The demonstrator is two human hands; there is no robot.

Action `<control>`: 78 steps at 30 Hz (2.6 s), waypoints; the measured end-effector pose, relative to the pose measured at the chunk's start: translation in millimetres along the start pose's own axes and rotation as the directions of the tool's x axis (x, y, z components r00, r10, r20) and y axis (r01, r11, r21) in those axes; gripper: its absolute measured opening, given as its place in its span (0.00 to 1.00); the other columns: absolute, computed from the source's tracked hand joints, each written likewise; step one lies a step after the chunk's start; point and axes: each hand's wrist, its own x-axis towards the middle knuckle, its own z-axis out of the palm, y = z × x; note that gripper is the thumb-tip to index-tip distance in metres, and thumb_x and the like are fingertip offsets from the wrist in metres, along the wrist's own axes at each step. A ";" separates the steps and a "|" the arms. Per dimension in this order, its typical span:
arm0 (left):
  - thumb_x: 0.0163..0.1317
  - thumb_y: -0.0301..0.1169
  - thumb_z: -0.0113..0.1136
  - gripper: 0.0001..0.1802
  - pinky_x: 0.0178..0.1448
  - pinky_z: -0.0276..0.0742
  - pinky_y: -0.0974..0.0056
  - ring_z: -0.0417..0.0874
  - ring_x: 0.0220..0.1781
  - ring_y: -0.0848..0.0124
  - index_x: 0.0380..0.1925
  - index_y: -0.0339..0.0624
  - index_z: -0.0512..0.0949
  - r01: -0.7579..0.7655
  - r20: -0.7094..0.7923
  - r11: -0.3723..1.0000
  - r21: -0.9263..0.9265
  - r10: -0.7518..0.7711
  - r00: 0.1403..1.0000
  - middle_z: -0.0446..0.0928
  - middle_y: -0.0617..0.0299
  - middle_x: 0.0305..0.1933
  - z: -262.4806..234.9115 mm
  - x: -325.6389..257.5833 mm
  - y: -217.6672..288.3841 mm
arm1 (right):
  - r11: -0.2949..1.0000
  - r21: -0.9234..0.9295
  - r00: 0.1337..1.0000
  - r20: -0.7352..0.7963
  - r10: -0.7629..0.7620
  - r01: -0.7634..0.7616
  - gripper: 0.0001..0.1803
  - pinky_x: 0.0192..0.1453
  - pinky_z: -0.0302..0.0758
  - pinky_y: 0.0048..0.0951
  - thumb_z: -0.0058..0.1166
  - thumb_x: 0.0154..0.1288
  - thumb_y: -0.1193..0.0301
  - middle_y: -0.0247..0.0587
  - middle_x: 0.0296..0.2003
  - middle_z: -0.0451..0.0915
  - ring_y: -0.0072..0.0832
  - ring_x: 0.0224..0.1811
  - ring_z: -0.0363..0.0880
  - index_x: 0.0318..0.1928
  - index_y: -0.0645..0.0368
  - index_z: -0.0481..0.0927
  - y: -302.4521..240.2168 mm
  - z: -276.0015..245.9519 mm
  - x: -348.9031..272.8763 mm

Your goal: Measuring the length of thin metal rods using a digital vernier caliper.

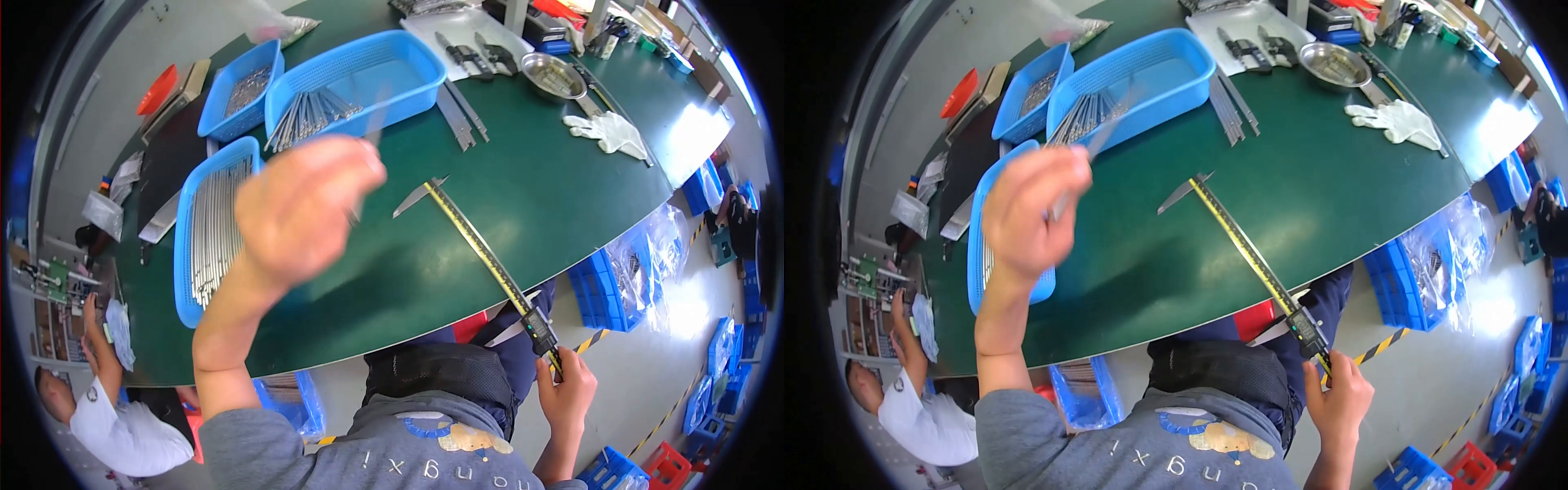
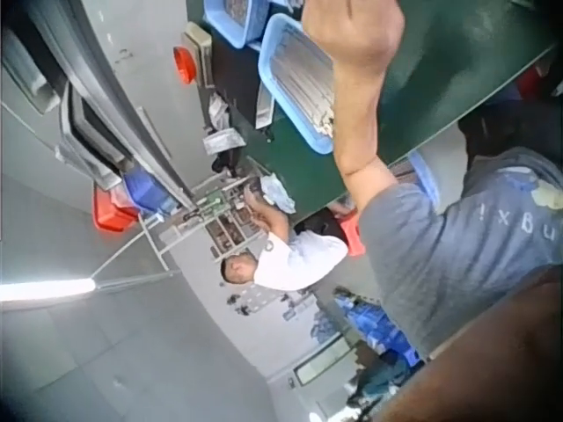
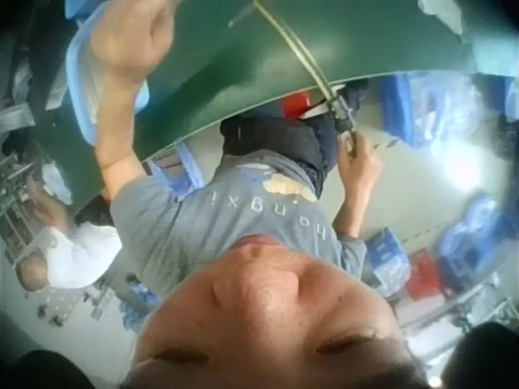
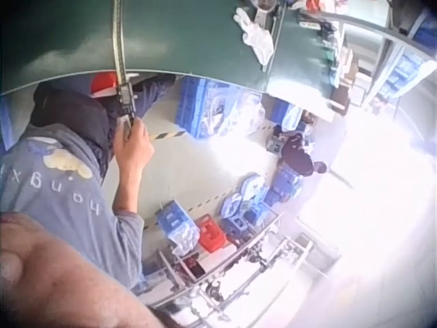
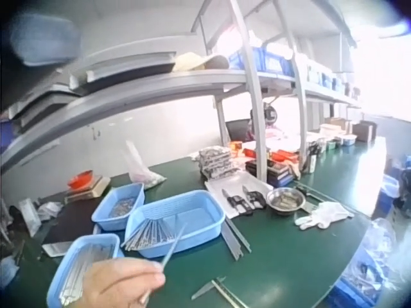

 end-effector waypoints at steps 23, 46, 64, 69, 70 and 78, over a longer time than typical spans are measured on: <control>0.45 0.25 0.61 0.20 0.52 0.75 0.54 0.82 0.48 0.52 0.42 0.33 0.79 0.593 0.224 0.131 0.794 -0.971 -0.085 0.81 0.43 0.42 -66.1 -157.6 -170.6 | 0.998 0.054 0.999 0.031 -0.042 0.040 0.18 0.26 0.76 0.37 0.61 0.54 0.53 0.40 0.26 0.80 0.40 0.24 0.80 0.34 0.55 0.79 6.4 9.1 8.4; 0.44 0.21 0.64 0.14 0.35 0.77 0.64 0.79 0.34 0.69 0.35 0.41 0.81 -0.079 0.213 0.981 -0.175 0.116 0.970 0.77 0.65 0.34 1.8 -10.4 58.6 | 0.994 -0.004 0.989 0.107 -0.107 0.108 0.17 0.25 0.73 0.30 0.66 0.51 0.60 0.40 0.22 0.78 0.32 0.20 0.78 0.34 0.59 0.79 9.1 7.7 11.4; 0.48 0.31 0.61 0.07 0.40 0.81 0.63 0.74 0.33 0.72 0.26 0.41 0.78 -0.172 -0.006 0.882 -0.440 0.188 0.982 0.72 0.66 0.32 76.6 -78.7 112.5 | 1.000 0.005 0.997 0.069 -0.019 0.019 0.17 0.25 0.70 0.27 0.67 0.51 0.65 0.41 0.22 0.77 0.29 0.18 0.74 0.37 0.62 0.78 2.6 0.8 8.9; 0.49 0.31 0.62 0.08 0.44 0.81 0.64 0.76 0.36 0.73 0.31 0.45 0.81 -0.168 0.083 0.891 -0.422 0.223 0.971 0.74 0.68 0.34 73.9 -80.4 109.3 | 1.000 0.011 0.998 0.053 -0.018 0.017 0.17 0.24 0.70 0.27 0.67 0.51 0.65 0.41 0.22 0.76 0.29 0.18 0.73 0.37 0.62 0.78 2.9 2.0 8.2; 0.49 0.31 0.62 0.08 0.44 0.81 0.64 0.76 0.36 0.73 0.31 0.45 0.81 -0.165 0.087 0.892 -0.420 0.221 0.971 0.74 0.69 0.34 73.9 -80.8 109.6 | 1.000 0.014 0.998 0.053 -0.017 0.016 0.17 0.24 0.70 0.27 0.66 0.51 0.65 0.40 0.21 0.76 0.29 0.18 0.73 0.37 0.61 0.78 2.7 1.8 8.2; 0.48 0.30 0.62 0.09 0.47 0.81 0.62 0.77 0.38 0.71 0.32 0.44 0.81 -0.128 0.168 0.890 -0.439 0.221 0.961 0.75 0.67 0.35 74.3 -85.9 111.5 | 1.000 0.016 0.998 0.059 0.001 -0.002 0.16 0.24 0.69 0.28 0.66 0.51 0.65 0.40 0.21 0.75 0.29 0.18 0.74 0.37 0.61 0.77 1.6 0.9 4.8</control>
